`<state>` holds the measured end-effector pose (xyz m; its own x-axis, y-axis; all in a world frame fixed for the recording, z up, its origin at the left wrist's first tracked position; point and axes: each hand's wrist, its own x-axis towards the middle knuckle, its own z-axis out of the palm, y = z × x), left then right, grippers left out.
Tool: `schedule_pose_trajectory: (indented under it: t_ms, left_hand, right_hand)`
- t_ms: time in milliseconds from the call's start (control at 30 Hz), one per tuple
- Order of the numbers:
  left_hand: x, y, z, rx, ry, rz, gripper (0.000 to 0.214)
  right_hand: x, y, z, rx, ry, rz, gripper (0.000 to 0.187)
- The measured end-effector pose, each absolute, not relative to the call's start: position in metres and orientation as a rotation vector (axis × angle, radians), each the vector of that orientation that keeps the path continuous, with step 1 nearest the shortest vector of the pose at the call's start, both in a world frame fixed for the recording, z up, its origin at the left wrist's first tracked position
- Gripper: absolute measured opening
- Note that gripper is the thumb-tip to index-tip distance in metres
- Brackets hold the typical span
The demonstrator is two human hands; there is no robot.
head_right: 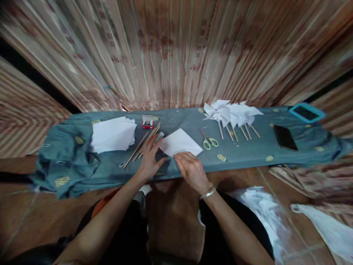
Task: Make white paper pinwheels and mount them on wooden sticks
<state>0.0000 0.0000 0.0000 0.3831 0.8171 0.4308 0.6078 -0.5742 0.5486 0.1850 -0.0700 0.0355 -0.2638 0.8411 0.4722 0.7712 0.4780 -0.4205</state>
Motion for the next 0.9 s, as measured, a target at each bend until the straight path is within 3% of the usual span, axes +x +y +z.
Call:
schedule_pose_trajectory:
  t_ms: [100, 167, 500, 767, 900]
  left_hand:
    - [0.007, -0.009, -0.009, 2.423, 1.103, 0.754, 0.033]
    - [0.010, -0.012, -0.012, 2.415, 1.053, 0.679, 0.022]
    - [0.021, 0.001, -0.019, 2.122, 1.136, 0.793, 0.022]
    - [0.020, 0.007, -0.014, 1.997, 1.151, 0.836, 0.034]
    - [0.018, 0.007, -0.012, 1.941, 1.170, 0.834, 0.025]
  right_hand:
    - [0.188, -0.081, 0.029, -1.343, -2.043, 0.331, 0.024]
    - [0.196, -0.084, 0.024, -1.406, -1.956, 0.429, 0.022]
    - [0.237, -0.051, -0.001, -1.621, -1.490, 0.722, 0.026]
    - [0.231, -0.032, -0.001, -1.708, -1.467, 0.706, 0.031]
    - [0.230, -0.033, 0.000, -1.710, -1.533, 0.672, 0.031]
